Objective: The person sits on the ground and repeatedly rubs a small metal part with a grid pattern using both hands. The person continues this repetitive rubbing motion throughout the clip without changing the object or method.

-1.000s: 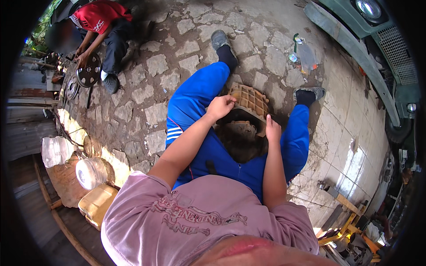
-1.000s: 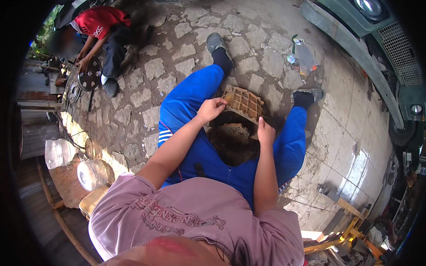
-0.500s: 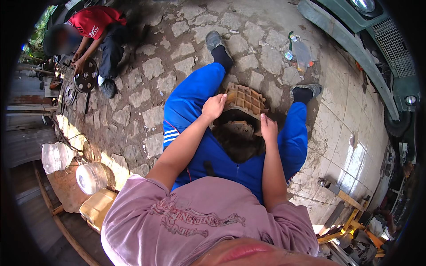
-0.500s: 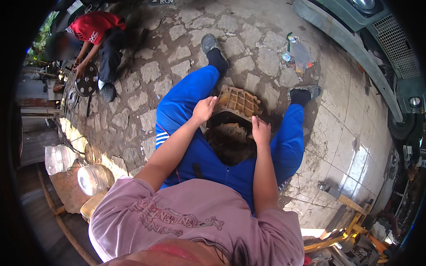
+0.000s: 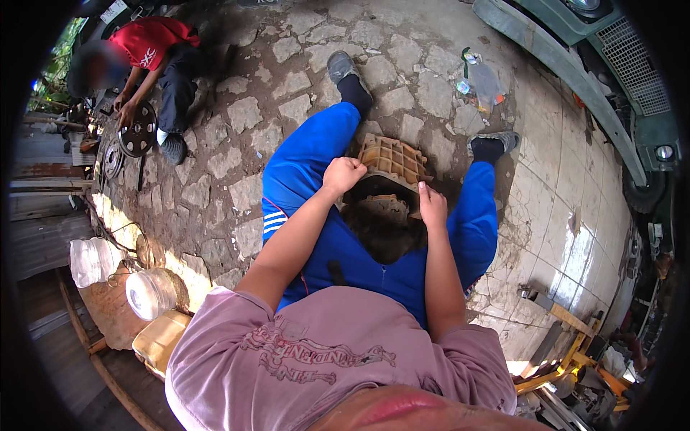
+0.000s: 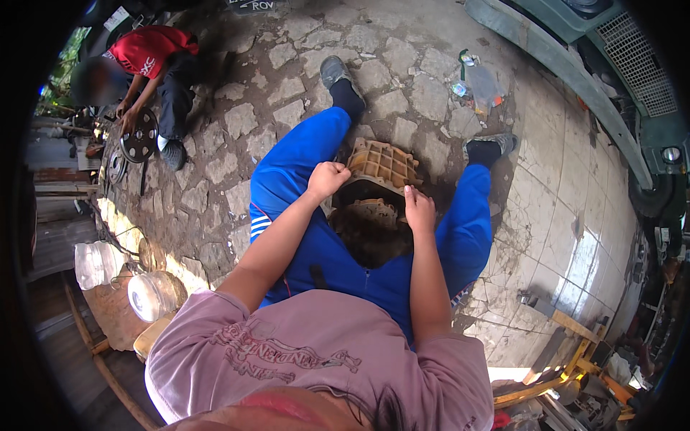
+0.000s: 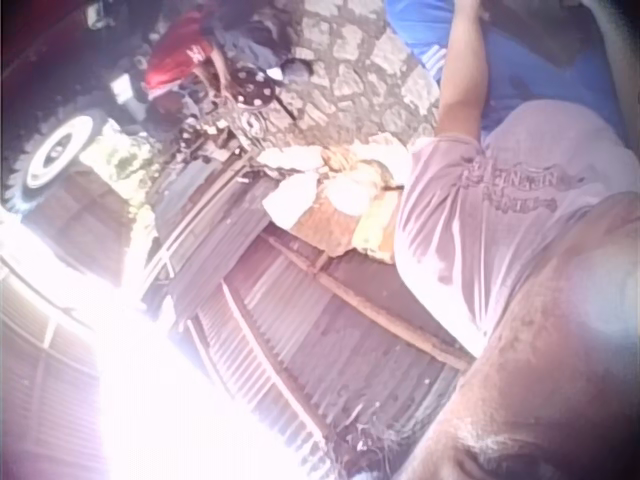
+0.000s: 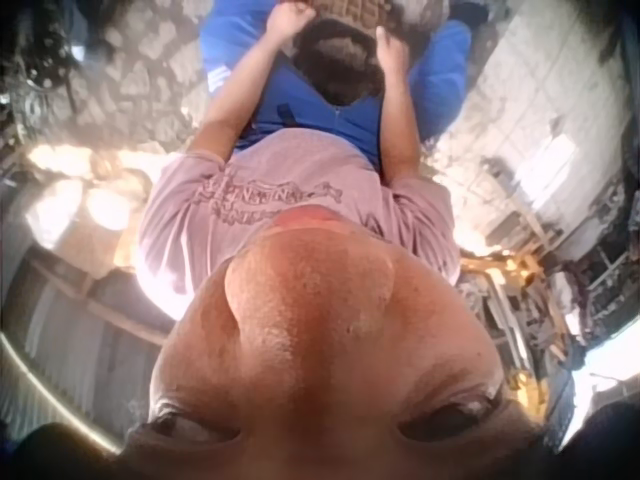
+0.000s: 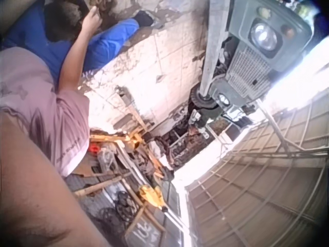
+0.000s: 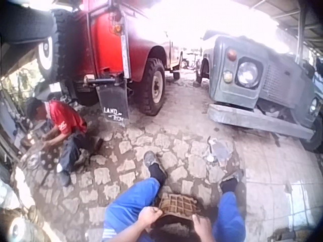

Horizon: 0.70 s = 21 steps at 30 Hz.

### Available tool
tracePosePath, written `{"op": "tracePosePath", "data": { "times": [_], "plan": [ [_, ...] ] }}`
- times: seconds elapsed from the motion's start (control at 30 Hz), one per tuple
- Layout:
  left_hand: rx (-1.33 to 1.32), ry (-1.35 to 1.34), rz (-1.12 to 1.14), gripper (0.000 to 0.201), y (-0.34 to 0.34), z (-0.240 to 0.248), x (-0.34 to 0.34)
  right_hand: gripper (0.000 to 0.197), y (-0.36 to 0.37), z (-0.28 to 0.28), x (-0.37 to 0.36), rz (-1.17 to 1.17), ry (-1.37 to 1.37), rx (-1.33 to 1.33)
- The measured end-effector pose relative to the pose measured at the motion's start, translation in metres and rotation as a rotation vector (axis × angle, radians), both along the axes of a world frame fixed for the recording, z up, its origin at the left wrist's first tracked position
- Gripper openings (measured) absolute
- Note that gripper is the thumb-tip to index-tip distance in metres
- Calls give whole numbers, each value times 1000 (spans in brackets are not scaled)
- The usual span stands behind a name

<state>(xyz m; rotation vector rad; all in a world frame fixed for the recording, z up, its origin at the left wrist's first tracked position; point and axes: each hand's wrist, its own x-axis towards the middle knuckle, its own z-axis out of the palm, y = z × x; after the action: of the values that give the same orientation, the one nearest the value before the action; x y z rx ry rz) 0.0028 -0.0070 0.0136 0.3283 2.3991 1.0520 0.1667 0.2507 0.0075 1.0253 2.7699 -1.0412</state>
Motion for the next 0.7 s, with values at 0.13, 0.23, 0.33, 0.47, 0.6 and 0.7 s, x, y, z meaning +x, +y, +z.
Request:
{"op": "tracePosePath", "data": {
  "times": [0.13, 0.23, 0.33, 0.47, 0.6, 0.7],
  "plan": [
    [21, 59, 3, 23, 1, -1, -2, 59, 7, -16, 0, 6, -33, 10],
    [32, 3, 27, 22, -1, 3, -2, 58, 9, -14, -3, -8, -39, -40],
    [80, -2, 49, 21, 0, 3, -4, 56, 15, -13, -6, -102, -95, -134],
    [89, 52, 38, 22, 0, -1, -1, 61, 2, -14, 3, 87, 110, 82],
    [67, 50, 38, 23, 1, -2, -2, 59, 10, -6, -5, -60, -159, -28],
    [63, 51, 43, 23, 1, -4, 0, 64, 0, -12, 6, 28, 83, 36]
  ]
}}
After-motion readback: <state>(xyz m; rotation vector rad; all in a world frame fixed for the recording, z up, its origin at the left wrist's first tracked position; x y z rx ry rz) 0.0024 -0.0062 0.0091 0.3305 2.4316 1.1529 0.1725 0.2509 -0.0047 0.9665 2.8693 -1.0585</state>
